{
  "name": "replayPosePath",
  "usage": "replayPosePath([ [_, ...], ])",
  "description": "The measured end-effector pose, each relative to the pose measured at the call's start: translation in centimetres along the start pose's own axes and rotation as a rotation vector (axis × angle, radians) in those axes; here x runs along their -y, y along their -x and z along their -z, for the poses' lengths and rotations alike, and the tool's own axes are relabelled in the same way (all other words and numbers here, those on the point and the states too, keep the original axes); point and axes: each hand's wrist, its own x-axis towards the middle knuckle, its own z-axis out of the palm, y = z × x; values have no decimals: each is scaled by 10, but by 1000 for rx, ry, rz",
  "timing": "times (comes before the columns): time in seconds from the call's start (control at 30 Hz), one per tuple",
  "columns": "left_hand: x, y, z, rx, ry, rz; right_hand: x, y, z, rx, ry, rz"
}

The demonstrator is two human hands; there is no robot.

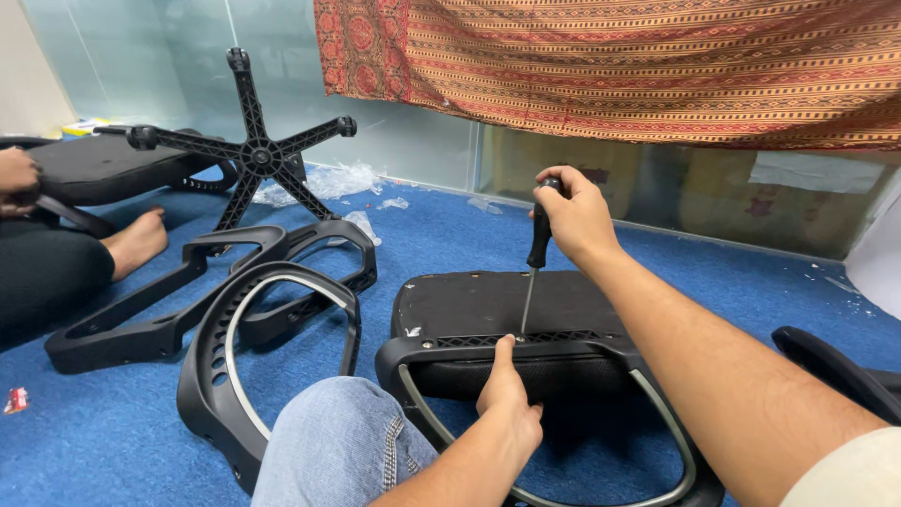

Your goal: The person uses a screwdriver to attach a black plastic armrest to the underside of a black office chair seat. They tighten multiple screws to secure the armrest in place.

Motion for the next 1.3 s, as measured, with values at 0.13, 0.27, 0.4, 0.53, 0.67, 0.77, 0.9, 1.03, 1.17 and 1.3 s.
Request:
replayPosePath([
  [0.13,0,2,1,10,-1,7,3,2,0,-102,393,241],
  [0.27,0,6,2,7,-35,19,10,8,4,-36,194,37],
  [0.4,-2,13,2,18,-7,37,17,14,1,30,-49,38],
  [0.53,-5,20,2,-8,-42,34,18,11,0,-5,-70,-94],
  [0.67,-5,23,2,11,-6,10,8,8,-2,-51,74,32],
  [0.77,-4,18,1,34,67,16,-1,7,3,-47,133,125],
  [0.9,-2,13,2,34,59,16,1,5,8,-21,101,130],
  [1.03,-1,12,2,44,73,20,9,8,6,-9,-110,-51],
  [1.17,-3,14,1,34,48,22,12,8,-2,-9,-43,20],
  [1.3,-5,19,2,20,-9,28,15,9,-2,-13,141,54],
])
